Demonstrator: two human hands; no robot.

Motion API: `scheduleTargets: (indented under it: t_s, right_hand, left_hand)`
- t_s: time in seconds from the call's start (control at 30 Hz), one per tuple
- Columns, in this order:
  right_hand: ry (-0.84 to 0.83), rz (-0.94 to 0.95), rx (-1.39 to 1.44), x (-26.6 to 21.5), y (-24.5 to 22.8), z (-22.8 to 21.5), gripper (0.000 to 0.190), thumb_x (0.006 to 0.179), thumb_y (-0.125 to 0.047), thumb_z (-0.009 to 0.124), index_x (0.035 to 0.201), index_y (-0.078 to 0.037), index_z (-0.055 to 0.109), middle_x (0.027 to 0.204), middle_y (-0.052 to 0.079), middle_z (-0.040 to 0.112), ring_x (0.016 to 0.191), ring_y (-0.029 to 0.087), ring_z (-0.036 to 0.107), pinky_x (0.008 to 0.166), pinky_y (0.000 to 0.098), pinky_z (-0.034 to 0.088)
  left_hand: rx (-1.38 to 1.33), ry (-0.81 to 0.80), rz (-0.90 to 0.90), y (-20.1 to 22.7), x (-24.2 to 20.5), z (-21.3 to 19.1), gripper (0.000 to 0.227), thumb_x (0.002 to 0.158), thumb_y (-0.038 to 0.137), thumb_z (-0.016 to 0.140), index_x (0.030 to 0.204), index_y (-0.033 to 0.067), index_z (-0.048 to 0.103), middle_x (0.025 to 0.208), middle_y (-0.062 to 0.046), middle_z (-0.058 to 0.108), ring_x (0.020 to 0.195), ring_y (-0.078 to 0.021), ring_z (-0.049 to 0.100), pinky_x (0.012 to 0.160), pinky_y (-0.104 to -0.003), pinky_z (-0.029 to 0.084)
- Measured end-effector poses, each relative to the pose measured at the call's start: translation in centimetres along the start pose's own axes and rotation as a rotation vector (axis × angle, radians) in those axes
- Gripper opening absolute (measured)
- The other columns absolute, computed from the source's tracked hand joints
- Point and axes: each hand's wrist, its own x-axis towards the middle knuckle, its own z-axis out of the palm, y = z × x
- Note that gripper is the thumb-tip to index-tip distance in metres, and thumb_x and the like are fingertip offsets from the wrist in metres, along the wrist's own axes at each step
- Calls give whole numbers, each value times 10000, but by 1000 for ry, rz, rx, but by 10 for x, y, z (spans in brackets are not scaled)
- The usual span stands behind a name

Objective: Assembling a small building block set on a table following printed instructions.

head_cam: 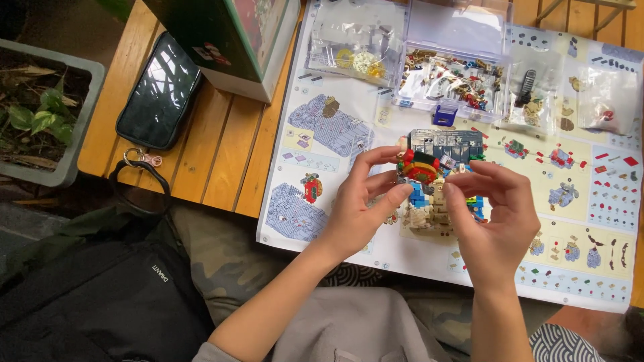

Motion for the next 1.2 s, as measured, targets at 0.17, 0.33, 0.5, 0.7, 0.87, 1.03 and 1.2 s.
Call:
scheduleTargets:
  t_s: [0.17,0.33,0.5,0.7,0.87,1.03,1.2]
  right_hand:
    - [-31,69,-59,1,0,-2,275,937,13,671,1178,-27,546,986,119,668,872,169,650,837,273,529]
    - [-62,70,-116,4,7,-10,217,973,-30,625,1185,-3,587,1063,133,660,992,190,631,880,299,516]
    - [-126,57,-114,-2,8,-13,271,992,-102,565,1250,-21,585,1161,117,624,1083,207,603,914,327,498]
    - [-184,144,71,-2,18,-15,376,988,-145,483,1328,5,536,1187,168,607,1104,226,588,917,370,564]
    - [-188,247,92,-2,18,-15,312,961,-106,545,1248,0,604,1127,121,641,862,189,617,816,289,528]
    - [-178,321,163,0,20,-13,291,937,-94,564,1205,0,626,1076,118,669,853,177,630,801,278,525]
    - [-186,322,208,4,17,-12,260,921,-133,585,1146,-19,648,1132,103,681,995,166,649,873,269,531]
  left_hand:
    - [-68,-26,23,-2,0,-1,469,942,212,588,1373,129,421,1341,-120,512,1158,-219,632,959,-320,511]
    - [59,-6,40,0,0,0,494,922,249,600,1376,141,440,1338,-80,536,1124,-200,648,1012,-333,509]
    - [127,-26,29,0,-1,2,468,886,274,634,1308,130,491,1338,-55,571,1182,-212,603,1015,-339,530]
    - [128,-93,57,4,-4,5,459,889,257,652,1316,163,509,1256,-52,622,1209,-165,593,1027,-332,536]
    - [160,-113,51,3,-6,4,457,891,297,630,1316,179,509,1249,-66,630,1227,-177,592,1027,-343,541]
    - [98,-121,34,-1,-6,0,453,886,285,648,1302,158,521,1231,-68,621,1216,-169,584,1039,-336,528]
    - [57,-153,41,-2,-5,-5,439,926,251,598,1331,107,509,1223,-93,607,1200,-191,584,1066,-353,511]
